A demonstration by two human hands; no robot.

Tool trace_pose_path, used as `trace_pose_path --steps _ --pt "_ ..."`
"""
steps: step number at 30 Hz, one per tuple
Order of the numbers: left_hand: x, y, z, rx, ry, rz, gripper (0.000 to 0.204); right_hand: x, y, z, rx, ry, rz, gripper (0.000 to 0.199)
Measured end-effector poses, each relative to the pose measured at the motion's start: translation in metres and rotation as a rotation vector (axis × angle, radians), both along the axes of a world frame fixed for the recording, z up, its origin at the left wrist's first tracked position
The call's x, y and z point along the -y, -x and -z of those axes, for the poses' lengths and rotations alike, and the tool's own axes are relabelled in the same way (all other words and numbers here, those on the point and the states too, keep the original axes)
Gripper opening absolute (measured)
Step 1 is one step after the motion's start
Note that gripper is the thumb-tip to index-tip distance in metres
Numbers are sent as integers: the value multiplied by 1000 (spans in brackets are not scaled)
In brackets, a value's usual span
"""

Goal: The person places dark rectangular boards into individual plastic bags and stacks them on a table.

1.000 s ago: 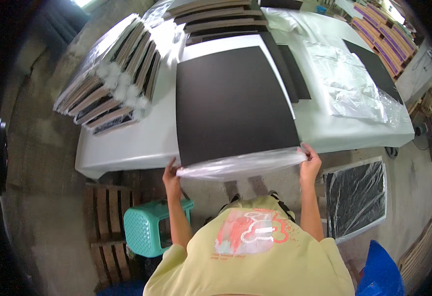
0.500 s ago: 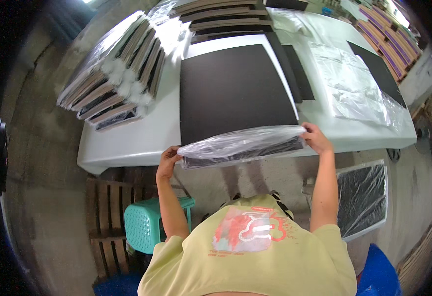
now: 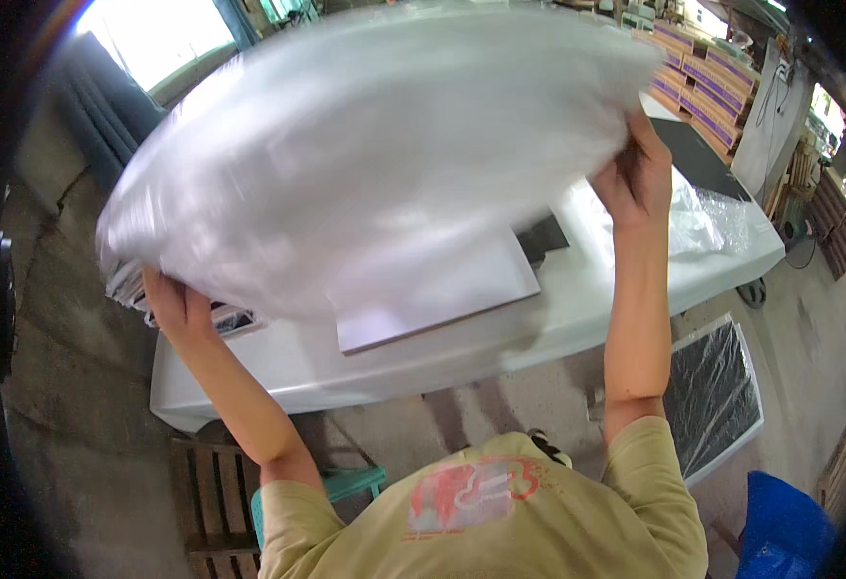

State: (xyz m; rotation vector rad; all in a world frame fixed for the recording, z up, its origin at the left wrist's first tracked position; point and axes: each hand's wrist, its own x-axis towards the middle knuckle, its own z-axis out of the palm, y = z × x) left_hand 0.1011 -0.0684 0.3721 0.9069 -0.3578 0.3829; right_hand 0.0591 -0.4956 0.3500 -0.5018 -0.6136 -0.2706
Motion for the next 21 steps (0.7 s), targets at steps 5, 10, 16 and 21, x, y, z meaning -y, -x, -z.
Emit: trace_pose_path --steps 5,10,16,21 --pt "4 -91 -11 -52 -281 -264 53 -25 -64 -26 -368 474 599 36" --pt "-27 -144 113 -125 -1018 -617 29 -19 -100 58 -698 1016 846 40" --pt "4 -122 119 136 -735 -609 26 -20 -88 68 -345 619 958 37" --pt "14 -43 75 166 -551 -416 39 -41 -38 35 -248 567 993 57"
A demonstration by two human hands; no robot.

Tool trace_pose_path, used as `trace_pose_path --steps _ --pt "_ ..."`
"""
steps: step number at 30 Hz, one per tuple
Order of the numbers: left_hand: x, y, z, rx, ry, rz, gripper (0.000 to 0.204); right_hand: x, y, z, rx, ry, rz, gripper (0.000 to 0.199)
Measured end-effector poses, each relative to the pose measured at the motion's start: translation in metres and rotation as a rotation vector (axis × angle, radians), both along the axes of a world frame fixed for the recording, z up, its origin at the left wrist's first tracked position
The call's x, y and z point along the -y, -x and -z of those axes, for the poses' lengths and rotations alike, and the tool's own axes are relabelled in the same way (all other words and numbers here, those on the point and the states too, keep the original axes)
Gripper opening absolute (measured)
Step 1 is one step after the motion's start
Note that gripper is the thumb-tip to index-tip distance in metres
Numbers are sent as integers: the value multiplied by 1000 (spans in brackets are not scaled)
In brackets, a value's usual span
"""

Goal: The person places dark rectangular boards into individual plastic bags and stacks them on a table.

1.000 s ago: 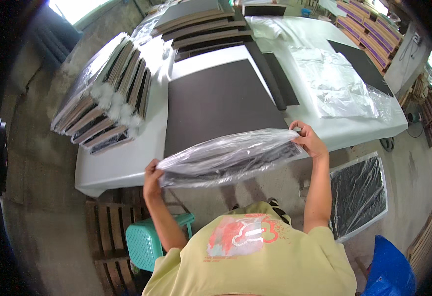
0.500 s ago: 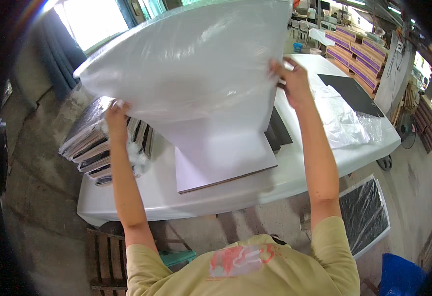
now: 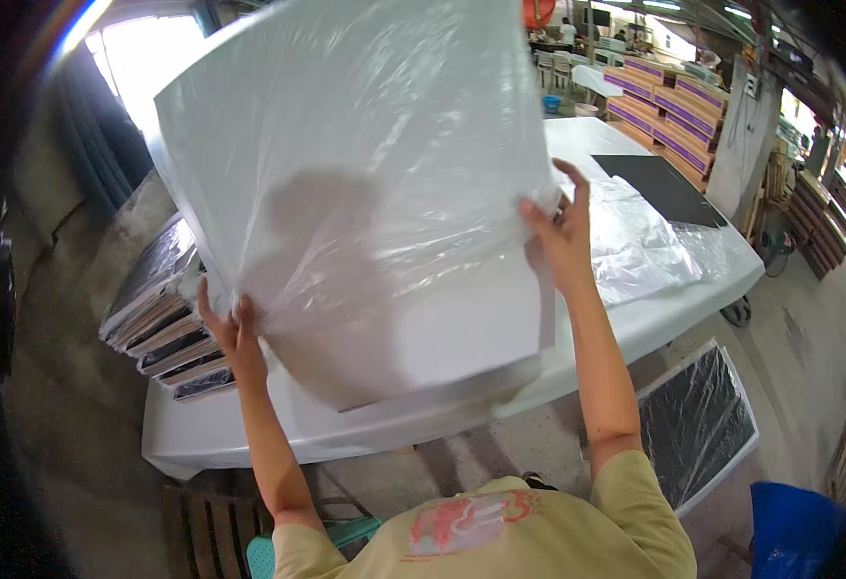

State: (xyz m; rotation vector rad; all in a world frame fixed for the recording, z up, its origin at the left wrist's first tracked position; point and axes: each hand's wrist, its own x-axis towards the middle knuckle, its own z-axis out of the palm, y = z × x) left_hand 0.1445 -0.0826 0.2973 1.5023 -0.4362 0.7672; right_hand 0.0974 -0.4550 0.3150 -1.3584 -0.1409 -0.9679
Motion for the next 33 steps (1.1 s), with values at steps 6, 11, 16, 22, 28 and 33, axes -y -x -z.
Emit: trace_pose_path --steps 6,11,16,22,28,33 --pt "-7 53 97 -506 142 78 33 13 64 77 -480 290 -320 68" --pt "-2 85 173 -506 -476 87 43 23 67 182 -804 583 295 22" --pt "-6 98 194 -657 -865 -201 28 18 82 210 -845 804 398 7" --pt "5 134 188 -600 -766 -588 10 24 140 204 -619 746 680 8" --pt "-5 216 191 -651 -788 -532 35 3 218 207 -657 858 740 10" --pt "14 237 190 -693 -610 -394 37 -22 271 228 -951 619 654 19"
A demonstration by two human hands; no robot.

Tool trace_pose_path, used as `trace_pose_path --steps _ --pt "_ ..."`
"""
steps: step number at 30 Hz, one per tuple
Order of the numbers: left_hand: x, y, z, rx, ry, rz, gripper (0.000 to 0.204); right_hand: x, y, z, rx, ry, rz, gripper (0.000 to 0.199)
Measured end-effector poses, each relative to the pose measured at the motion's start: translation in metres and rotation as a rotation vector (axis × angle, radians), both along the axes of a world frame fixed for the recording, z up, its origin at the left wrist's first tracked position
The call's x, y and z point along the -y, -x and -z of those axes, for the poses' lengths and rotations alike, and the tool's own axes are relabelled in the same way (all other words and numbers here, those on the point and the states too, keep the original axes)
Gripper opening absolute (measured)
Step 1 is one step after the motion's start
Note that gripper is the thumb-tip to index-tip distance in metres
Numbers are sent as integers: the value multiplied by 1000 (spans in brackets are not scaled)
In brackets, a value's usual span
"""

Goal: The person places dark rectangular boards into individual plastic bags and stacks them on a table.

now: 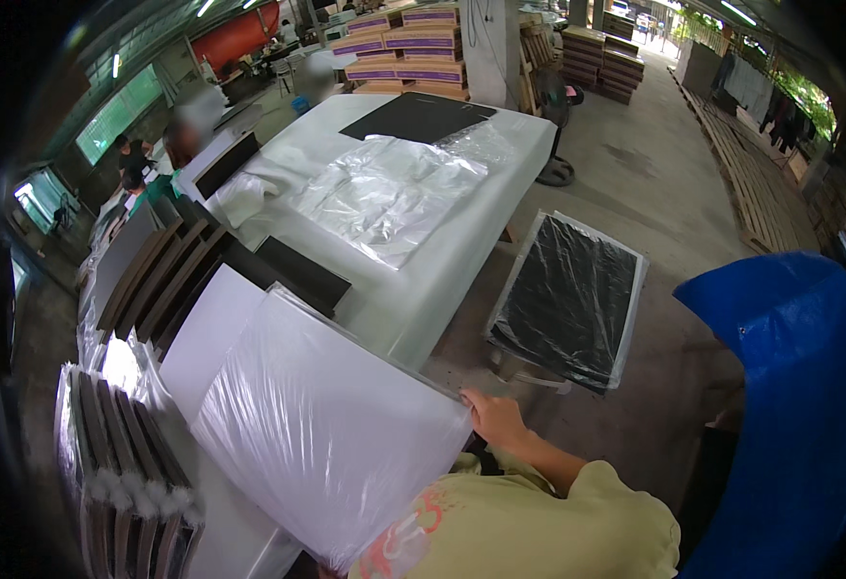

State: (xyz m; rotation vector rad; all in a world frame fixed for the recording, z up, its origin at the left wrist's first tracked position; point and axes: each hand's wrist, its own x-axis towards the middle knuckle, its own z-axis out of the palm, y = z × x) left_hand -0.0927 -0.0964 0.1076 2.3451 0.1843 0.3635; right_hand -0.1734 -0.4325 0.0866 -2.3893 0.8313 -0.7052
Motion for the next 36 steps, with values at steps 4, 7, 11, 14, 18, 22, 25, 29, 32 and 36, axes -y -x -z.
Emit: trace_pose_path --steps 4,7,11,14,18,22,25,29,32,36 --pt "11 1 12 53 36 -79 34 -7 7 2 59 -133 45 21" --pt "10 -5 28 125 94 -53 29 -9 20 -2 41 -135 94 20" --pt "3 -7 49 234 155 -100 24 -13 33 -4 1 -153 70 19" --pt "-17 -8 74 329 154 -168 20 -9 44 3 -68 -155 -15 15" --pt "-31 -6 83 441 73 -250 17 8 47 29 237 -619 -48 22" --pt "-25 -8 62 544 84 -292 16 9 -11 -1 354 -1169 237 35" --pt "-28 -15 42 644 134 -276 17 1 -24 14 40 -1028 -83 42" --pt "-13 -30 -2 751 202 -237 21 -14 8 6 -127 -1052 -449 44" --pt "10 -33 -31 800 289 -182 24 -23 49 7 -37 -1140 -380 43" --pt "57 -31 -45 933 423 109 20 -14 85 5 147 -1202 -125 40"
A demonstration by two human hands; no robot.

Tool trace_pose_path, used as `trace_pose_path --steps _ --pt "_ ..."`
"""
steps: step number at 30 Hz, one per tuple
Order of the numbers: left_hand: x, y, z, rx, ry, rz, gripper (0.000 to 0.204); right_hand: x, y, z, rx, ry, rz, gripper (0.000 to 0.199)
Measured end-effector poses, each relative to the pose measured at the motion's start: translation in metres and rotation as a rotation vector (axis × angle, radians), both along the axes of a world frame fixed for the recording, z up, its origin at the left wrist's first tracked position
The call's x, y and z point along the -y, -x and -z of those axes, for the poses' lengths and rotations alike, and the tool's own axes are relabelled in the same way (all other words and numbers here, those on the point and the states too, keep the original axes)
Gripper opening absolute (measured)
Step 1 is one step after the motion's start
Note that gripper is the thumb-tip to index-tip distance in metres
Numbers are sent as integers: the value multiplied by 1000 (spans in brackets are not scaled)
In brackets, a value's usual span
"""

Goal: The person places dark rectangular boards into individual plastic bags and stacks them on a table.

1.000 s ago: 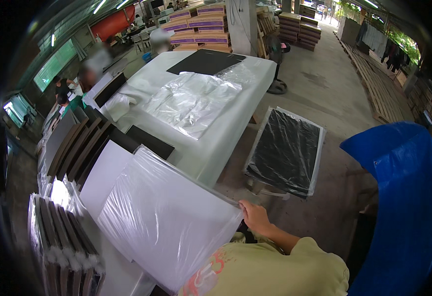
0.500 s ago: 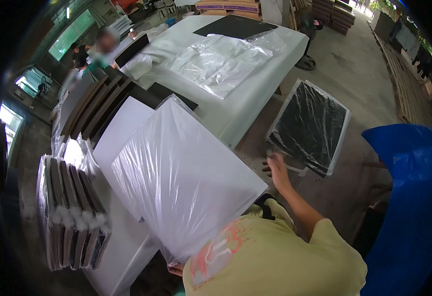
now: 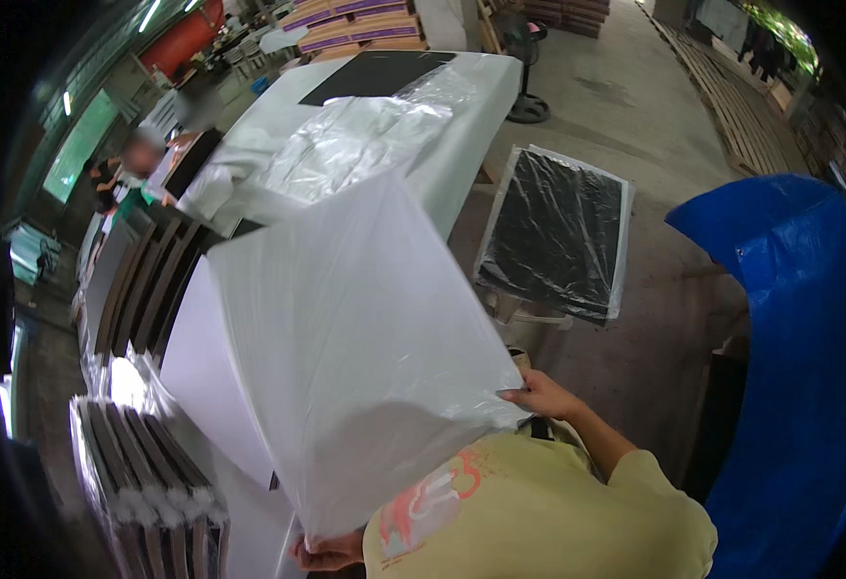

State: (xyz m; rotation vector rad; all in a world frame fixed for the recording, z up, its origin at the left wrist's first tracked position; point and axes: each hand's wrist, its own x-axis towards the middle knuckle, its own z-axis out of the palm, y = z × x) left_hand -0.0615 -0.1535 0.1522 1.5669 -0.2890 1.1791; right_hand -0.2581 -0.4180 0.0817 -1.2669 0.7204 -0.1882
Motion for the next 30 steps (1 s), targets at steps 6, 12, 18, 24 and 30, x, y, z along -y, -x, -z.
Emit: trace_pose_path --steps 6,12,18,24,30 --pt "157 -20 24 52 -443 496 20 41 77 58 145 -129 699 39" --pt "369 0 104 -687 -175 901 19 136 142 151 113 -9 1032 45" --pt "430 12 194 -920 -470 924 12 225 167 248 -188 -135 1105 55" --pt "402 -3 164 -861 -704 870 10 258 164 248 -728 104 999 62" --pt "426 -109 94 -530 -683 625 15 278 176 242 -762 64 813 58"
